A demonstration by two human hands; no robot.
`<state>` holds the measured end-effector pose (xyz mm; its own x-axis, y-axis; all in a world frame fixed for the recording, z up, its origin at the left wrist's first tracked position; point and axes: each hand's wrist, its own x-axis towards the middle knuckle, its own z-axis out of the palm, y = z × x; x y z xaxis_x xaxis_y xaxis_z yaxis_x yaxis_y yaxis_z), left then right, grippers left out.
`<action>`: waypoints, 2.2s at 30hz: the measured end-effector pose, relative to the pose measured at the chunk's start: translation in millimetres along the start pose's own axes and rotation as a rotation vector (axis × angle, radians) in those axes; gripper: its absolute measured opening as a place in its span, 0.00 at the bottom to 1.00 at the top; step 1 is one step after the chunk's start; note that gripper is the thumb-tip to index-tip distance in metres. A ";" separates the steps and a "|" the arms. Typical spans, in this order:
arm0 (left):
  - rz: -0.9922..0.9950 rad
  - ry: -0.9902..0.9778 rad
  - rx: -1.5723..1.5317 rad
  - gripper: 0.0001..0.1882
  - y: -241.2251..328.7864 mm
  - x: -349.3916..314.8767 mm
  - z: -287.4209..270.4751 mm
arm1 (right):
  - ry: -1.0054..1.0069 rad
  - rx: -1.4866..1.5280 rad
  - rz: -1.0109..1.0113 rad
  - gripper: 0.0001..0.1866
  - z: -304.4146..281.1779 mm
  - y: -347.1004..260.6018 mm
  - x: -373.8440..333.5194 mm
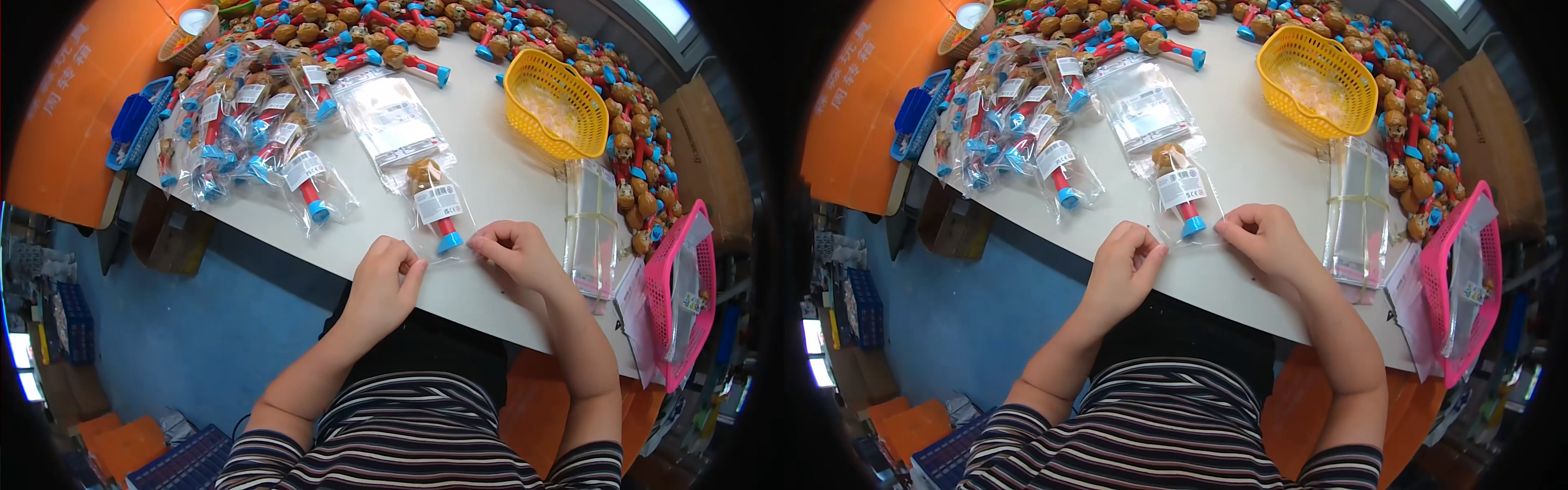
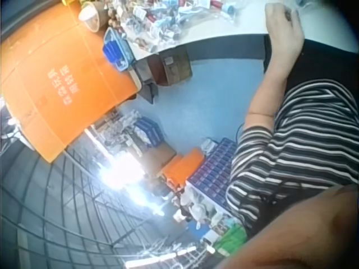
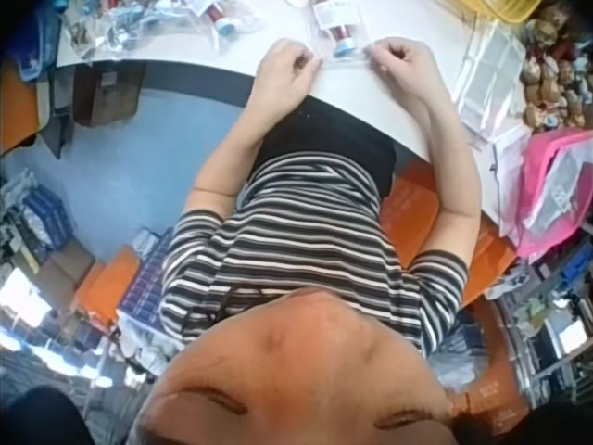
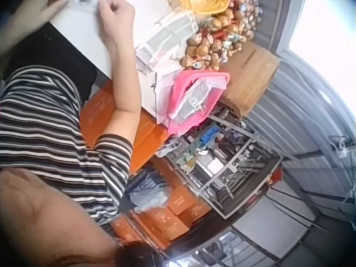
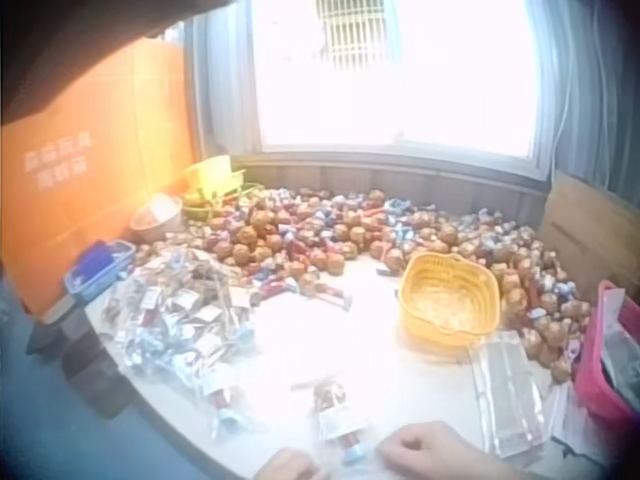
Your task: Packaging small items into clear plastic bags at a workstation.
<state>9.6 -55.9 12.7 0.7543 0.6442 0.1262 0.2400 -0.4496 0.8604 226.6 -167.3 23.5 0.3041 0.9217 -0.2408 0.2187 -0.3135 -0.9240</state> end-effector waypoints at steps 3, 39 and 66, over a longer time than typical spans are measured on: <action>-0.139 0.077 -0.088 0.06 -1.4 -0.5 3.7 | -0.069 -0.053 0.075 0.11 -0.6 -3.1 7.2; 0.427 0.220 0.393 0.12 -3.1 104.8 -26.7 | 0.506 -0.481 -0.327 0.15 18.6 -21.1 93.2; 0.352 0.344 0.201 0.06 17.2 88.2 7.1 | 0.178 0.508 0.082 0.21 7.7 -39.6 78.9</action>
<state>84.6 -11.2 35.1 0.5748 0.5832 0.5741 0.1459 -0.7633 0.6293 234.8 -80.5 38.8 0.4629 0.8323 -0.3049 -0.2744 -0.1925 -0.9421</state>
